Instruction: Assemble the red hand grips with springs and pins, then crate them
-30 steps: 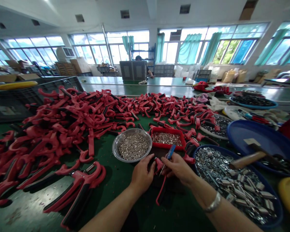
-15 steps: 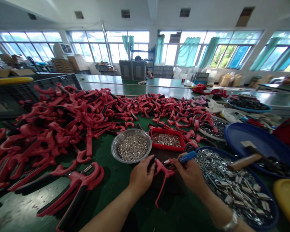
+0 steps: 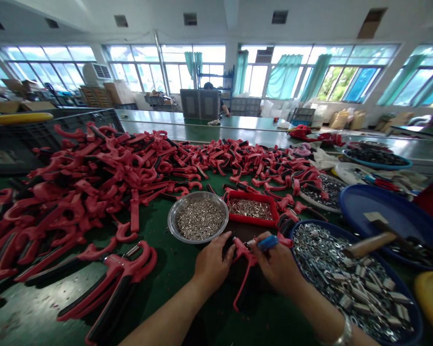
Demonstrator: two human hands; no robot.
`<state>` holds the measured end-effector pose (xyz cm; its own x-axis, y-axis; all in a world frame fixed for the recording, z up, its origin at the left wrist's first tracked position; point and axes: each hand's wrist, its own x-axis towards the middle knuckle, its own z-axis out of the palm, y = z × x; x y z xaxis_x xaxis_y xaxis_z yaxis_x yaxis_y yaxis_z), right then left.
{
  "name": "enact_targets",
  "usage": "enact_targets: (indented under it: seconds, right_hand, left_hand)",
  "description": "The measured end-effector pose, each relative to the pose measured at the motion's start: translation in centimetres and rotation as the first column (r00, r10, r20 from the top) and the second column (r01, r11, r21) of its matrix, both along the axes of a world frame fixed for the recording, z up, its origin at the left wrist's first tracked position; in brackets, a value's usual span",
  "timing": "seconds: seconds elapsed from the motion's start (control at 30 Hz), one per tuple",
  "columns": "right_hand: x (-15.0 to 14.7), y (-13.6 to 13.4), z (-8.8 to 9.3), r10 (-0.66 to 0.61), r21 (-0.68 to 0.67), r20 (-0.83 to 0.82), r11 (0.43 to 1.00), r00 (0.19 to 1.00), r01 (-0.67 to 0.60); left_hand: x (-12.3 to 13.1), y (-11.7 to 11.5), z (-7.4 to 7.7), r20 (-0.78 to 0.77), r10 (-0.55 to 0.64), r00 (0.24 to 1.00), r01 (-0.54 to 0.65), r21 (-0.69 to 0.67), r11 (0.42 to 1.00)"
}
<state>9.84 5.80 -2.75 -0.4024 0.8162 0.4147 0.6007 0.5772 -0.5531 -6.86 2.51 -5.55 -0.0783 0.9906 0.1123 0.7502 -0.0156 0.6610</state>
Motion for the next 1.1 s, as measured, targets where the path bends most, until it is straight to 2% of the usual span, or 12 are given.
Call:
enact_targets:
  seconds: [0.1, 0.27, 0.4, 0.53, 0.6, 0.7, 0.9, 1.03, 1.1]
  right_hand:
    - [-1.1, 0.5, 1.2, 0.146, 0.015, 0.180, 0.988, 0.973, -0.151]
    - [-0.8, 3.5, 2.0, 0.253, -0.141, 0.131, 0.962, 0.959, -0.235]
    - [-0.3, 3.0, 2.2, 0.213, -0.145, 0.120, 0.970, 0.970, -0.195]
    - [-0.3, 0.8, 2.6, 0.187, -0.031, 0.177, 0.982, 0.966, -0.185]
    - [0.0, 0.8, 2.4, 0.113, 0.013, 0.130, 0.993, 0.985, -0.115]
    - [0.6, 1.6, 1.5, 0.026, -0.020, -0.006, 0.999, 1.000, -0.027]
    - [0.7, 2.1, -0.4, 0.009, -0.079, -0.055, 0.997, 0.998, -0.014]
    - [0.4, 1.9, 0.0, 0.018, -0.033, -0.003, 0.999, 1.000, -0.018]
    - [0.0, 1.8, 0.6, 0.070, 0.010, 0.087, 0.997, 0.994, -0.071]
  left_hand:
    - [0.1, 0.0, 0.2, -0.007, 0.008, 1.000, -0.008, -0.038, 0.999]
    - [0.1, 0.1, 0.2, 0.006, -0.004, 1.000, 0.004, -0.025, 1.000]
    - [0.1, 0.1, 0.4, -0.010, -0.013, 1.000, 0.013, -0.014, 1.000]
    - [0.1, 0.1, 0.6, -0.041, -0.004, 0.999, 0.002, -0.042, 0.999]
    - [0.1, 0.1, 0.6, -0.039, -0.005, 0.999, 0.004, -0.029, 1.000]
    - [0.1, 0.1, 0.6, -0.032, -0.014, 0.999, 0.014, -0.022, 1.000]
    - [0.0, 0.1, 0.5, -0.028, -0.013, 1.000, 0.013, -0.020, 1.000]
    - [0.1, 0.1, 0.5, -0.035, -0.012, 0.999, 0.011, -0.032, 0.999]
    - [0.1, 0.1, 0.5, -0.046, -0.009, 0.999, 0.007, -0.042, 0.999]
